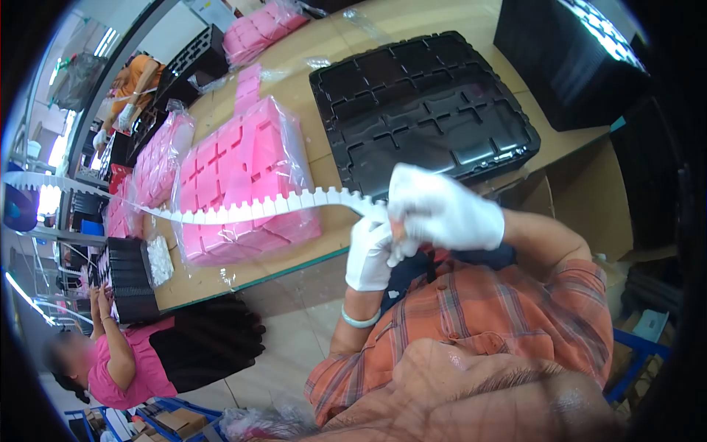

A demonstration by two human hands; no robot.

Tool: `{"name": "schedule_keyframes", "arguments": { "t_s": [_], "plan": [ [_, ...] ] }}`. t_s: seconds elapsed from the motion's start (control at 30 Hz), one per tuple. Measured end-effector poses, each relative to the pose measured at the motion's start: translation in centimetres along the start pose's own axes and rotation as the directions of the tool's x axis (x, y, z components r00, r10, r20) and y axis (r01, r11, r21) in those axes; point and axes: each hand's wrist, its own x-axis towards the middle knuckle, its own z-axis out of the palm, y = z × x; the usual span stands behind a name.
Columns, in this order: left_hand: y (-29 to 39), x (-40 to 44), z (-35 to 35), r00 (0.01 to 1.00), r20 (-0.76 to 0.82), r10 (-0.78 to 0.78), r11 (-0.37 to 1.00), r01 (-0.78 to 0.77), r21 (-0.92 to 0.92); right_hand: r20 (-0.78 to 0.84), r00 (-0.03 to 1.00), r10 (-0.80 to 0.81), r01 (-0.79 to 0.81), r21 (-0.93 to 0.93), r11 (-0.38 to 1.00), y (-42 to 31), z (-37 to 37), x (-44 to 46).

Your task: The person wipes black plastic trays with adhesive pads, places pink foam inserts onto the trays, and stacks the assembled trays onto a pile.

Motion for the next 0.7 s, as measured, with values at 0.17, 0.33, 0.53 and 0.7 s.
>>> {"name": "schedule_keyframes", "arguments": {
  "t_s": [0.17, 0.33, 0.53, 0.7],
  "plan": [
    [2.4, 1.4, -1.9, 0.912, -0.212, 0.351, 0.932, -0.317, 0.176, -0.223, 0.963, 0.152, -0.191, -0.168, 0.967, 11.2, -4.2, 10.5],
    [3.3, 2.1, -3.3, 0.896, -0.239, 0.374, 0.925, -0.342, 0.167, -0.219, 0.918, 0.331, -0.393, -0.623, 0.676, 20.0, -5.0, 18.6],
    [3.9, 1.9, -4.2, 0.888, -0.285, 0.361, 0.932, -0.331, 0.149, -0.165, 0.901, 0.402, -0.4, -0.674, 0.621, 20.9, -5.2, 19.6],
    [3.5, 2.0, -4.4, 0.911, -0.224, 0.346, 0.937, -0.325, 0.125, -0.123, 0.981, 0.148, -0.18, -0.861, 0.477, 20.5, -4.3, 19.2]
  ]
}}
